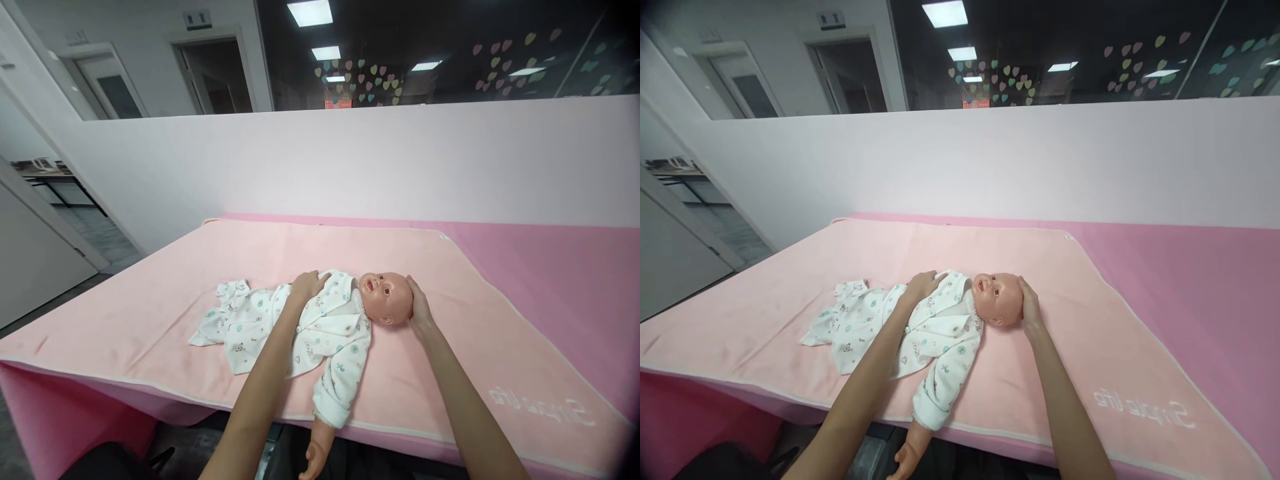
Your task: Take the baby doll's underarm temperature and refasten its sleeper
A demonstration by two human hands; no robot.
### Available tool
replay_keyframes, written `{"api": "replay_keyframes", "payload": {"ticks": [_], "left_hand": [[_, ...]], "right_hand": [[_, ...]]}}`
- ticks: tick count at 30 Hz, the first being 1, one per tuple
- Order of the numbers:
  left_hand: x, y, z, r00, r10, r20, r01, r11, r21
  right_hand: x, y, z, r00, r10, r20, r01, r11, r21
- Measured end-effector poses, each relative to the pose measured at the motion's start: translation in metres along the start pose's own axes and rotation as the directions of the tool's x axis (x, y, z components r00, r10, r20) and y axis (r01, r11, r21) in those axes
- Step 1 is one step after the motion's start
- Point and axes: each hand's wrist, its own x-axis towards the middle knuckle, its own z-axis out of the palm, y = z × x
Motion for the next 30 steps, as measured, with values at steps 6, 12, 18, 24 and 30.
{"api": "replay_keyframes", "payload": {"ticks": [6, 12, 18, 24, 30], "left_hand": [[-0.011, -0.004, -0.001, 0.989, -0.142, -0.049, 0.141, 0.990, -0.021], [-0.019, -0.005, -0.002, 0.964, -0.223, -0.146, 0.238, 0.967, 0.093], [-0.021, -0.020, -0.006, 0.959, -0.279, -0.046, 0.279, 0.960, -0.004], [-0.021, -0.030, -0.008, 0.960, -0.279, -0.001, 0.278, 0.959, -0.045], [-0.018, -0.030, -0.006, 0.963, -0.271, 0.005, 0.271, 0.962, -0.035]], "right_hand": [[-0.004, 0.001, -0.004, 0.966, 0.186, 0.178, -0.217, 0.961, 0.174], [0.002, 0.009, -0.007, 0.976, 0.176, 0.131, -0.200, 0.959, 0.202], [0.017, 0.022, -0.013, 0.973, 0.168, -0.159, -0.137, 0.972, 0.189], [0.016, 0.024, -0.015, 0.990, 0.096, -0.102, -0.084, 0.990, 0.109], [0.015, 0.025, -0.013, 0.997, 0.069, -0.020, -0.067, 0.996, 0.065]]}}
